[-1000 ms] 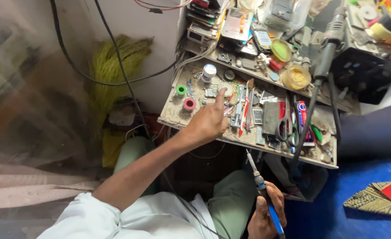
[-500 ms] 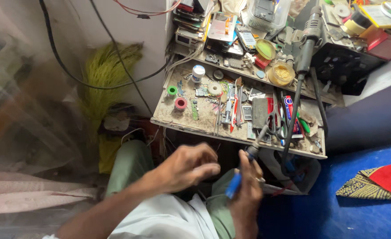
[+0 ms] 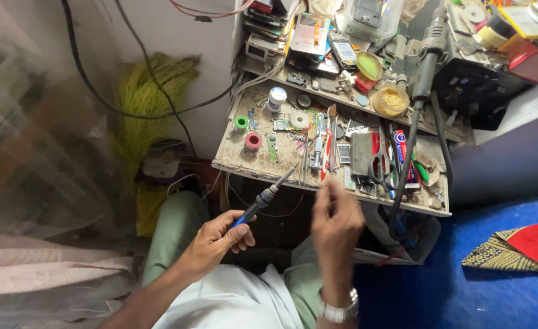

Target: The person sits at a cluttered workbench and uses a soldering iron to work on a small green circuit board. They hold the board with tweezers in one hand and apply the soldering iron with the other, focusing on specific points on the board. The workspace is filled with various tools and electronic components.

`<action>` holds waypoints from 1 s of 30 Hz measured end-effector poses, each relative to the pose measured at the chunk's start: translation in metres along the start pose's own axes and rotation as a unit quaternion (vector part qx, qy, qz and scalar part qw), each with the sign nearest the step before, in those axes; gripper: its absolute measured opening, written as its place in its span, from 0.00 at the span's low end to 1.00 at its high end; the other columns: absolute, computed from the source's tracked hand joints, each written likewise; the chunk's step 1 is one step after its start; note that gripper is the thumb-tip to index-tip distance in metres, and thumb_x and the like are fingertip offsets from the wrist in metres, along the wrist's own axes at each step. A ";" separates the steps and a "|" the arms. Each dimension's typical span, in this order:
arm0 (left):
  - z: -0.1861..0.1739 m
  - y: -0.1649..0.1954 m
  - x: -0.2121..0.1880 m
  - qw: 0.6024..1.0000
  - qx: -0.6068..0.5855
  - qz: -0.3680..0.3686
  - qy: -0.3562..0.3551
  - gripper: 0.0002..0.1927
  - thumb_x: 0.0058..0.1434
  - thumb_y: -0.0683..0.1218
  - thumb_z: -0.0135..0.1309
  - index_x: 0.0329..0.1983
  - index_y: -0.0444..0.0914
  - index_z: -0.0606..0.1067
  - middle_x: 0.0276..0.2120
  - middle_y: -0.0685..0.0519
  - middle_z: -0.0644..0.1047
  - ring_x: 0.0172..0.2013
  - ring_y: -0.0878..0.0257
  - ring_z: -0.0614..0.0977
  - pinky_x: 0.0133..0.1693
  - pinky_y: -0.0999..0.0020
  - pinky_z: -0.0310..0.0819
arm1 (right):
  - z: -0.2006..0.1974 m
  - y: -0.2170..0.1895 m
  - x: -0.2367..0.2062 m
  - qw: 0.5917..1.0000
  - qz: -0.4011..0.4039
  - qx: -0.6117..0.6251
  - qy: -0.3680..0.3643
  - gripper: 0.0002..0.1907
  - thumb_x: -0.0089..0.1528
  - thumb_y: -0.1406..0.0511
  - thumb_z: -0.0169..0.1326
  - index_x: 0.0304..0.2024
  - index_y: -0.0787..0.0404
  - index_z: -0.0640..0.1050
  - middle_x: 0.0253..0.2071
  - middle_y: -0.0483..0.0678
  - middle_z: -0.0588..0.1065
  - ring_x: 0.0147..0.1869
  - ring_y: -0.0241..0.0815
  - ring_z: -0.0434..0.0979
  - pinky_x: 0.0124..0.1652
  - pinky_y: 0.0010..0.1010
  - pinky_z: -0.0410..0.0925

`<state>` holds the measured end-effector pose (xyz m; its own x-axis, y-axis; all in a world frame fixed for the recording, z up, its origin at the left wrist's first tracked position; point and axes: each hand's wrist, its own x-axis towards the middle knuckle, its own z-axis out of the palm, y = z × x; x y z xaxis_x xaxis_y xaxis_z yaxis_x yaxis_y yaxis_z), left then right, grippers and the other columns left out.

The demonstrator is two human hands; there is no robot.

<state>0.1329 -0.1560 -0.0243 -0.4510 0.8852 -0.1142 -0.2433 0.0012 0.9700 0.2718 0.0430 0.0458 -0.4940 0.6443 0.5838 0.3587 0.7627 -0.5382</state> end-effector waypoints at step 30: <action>0.000 -0.040 0.011 0.942 -0.293 -0.153 -0.059 0.19 0.74 0.54 0.40 0.52 0.35 0.72 0.23 0.60 0.66 0.21 0.72 0.63 0.23 0.76 0.60 | -0.039 0.003 0.040 0.903 0.023 0.396 0.166 0.10 0.79 0.63 0.42 0.59 0.62 0.66 0.39 0.48 0.74 0.37 0.35 0.73 0.47 0.29 0.75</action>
<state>0.1379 -0.1457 -0.0646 -0.1939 0.9304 -0.3109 -0.7935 0.0376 0.6074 0.2837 0.0735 0.0909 -0.1817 0.7562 0.6286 -0.3709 0.5393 -0.7560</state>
